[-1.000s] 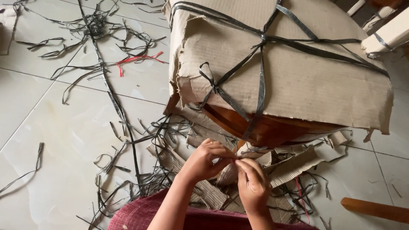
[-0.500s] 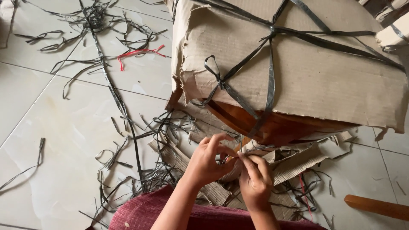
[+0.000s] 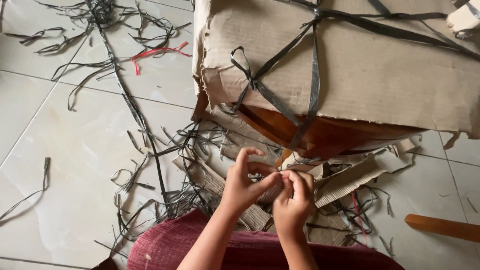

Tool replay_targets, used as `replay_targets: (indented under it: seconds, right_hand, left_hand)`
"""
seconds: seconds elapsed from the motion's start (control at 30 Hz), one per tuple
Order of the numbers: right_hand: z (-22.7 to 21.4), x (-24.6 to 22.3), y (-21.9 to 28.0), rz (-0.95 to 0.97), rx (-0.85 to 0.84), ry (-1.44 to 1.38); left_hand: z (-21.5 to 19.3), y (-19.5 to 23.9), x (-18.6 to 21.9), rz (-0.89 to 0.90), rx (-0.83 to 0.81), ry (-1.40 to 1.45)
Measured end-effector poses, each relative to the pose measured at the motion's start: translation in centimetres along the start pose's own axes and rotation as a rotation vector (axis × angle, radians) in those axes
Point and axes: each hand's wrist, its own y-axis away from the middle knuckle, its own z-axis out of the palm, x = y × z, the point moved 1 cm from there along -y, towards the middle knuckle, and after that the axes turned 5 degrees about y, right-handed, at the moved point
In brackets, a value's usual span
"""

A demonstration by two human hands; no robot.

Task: Wrapping a wooden chair leg with corrugated cardboard and securing it with plastic strips for protection.

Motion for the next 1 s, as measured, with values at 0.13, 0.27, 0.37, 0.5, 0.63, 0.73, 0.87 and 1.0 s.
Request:
replay_targets:
  seconds: [0.13, 0.27, 0.37, 0.5, 0.63, 0.73, 0.87, 1.0]
  right_hand:
    - [0.1, 0.3, 0.7, 0.03, -0.04, -0.077]
    - [-0.3, 0.1, 0.5, 0.109, -0.107, -0.157]
    - [-0.6, -0.2, 0.3, 0.101, -0.101, -0.182]
    - [-0.8, -0.3, 0.4, 0.031, -0.123, -0.194]
    - [-1.4, 1.1, 0.4, -0.016, -0.134, -0.161]
    - [-1.9, 3.6, 0.8, 0.017, -0.152, -0.205]
    - [-2.8, 4.4, 1.1, 0.17, -0.277, -0.278]
    - [-2.5, 8.1, 2.4, 0.484, -0.609, -0.216]
  left_hand:
    - [-0.1, -0.5, -2.9, -0.281, -0.011, 0.405]
    - [0.0, -0.8, -4.0, -0.383, -0.063, 0.598]
    - [-0.3, -0.9, -4.5, -0.395, -0.073, 0.585]
    - [0.0, -0.5, -6.2, -0.256, -0.08, 0.562]
    - [0.0, -0.6, -4.7, -0.186, -0.034, 0.355]
    - [-0.2, -1.5, -3.1, -0.175, 0.034, 0.081]
    - [-0.9, -2.0, -3.8, -0.076, -0.022, -0.12]
    - [-4.9, -1.5, -0.5, -0.202, -0.032, -0.494]
